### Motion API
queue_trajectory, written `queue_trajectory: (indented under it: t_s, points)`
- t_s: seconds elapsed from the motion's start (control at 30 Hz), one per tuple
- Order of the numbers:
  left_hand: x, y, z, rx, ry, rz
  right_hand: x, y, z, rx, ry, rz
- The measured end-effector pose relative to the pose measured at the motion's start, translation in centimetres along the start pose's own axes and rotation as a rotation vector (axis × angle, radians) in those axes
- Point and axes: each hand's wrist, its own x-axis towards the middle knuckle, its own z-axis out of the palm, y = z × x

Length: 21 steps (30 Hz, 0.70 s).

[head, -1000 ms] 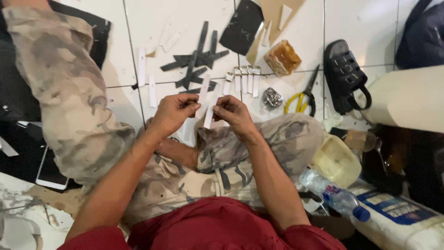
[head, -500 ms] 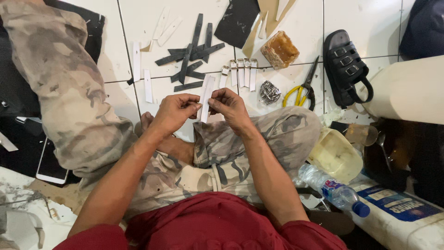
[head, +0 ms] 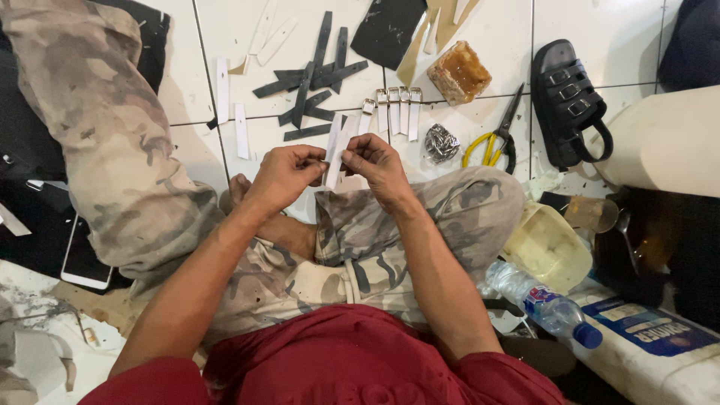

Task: The person sits on the floor and assembles small metal buckles onto white plastic strips. They pick up a buckle and a strip, thread the strip through the buckle, and then place the assembled item on the floor. This process is repeated multiple times.

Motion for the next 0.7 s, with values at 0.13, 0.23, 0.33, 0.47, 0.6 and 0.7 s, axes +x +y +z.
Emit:
queue_trajectory:
  t_s: [0.13, 0.23, 0.33, 0.47, 0.6, 0.7]
  points:
    - [0.0, 0.2, 0.0, -0.105, -0.027, 0.015, 0.4, 0.8, -0.5, -0.041, 0.002, -0.011]
    - [0.1, 0.1, -0.1, -0.130, -0.031, 0.037, 0.3, 1.1, -0.5, -0.042, -0.002, -0.008]
    - [0.0, 0.1, -0.2, -0.156, -0.033, 0.035, 0.3, 0.9, -0.3, -0.047, -0.006, -0.007]
    - [0.2, -0.6, -0.1, -0.144, -0.046, 0.039, 0.3, 0.7, -0.3, -0.053, -0.002, -0.008]
    - [0.5, -1.0, 0.1, -0.151, -0.039, 0.041, 0.3, 0.7, -0.3, -0.066, -0.006, -0.011]
    - [0.1, -0.5, -0.3, -0.099, -0.044, 0.054, 0.1, -0.1, 0.0, -0.079, -0.008, -0.007]
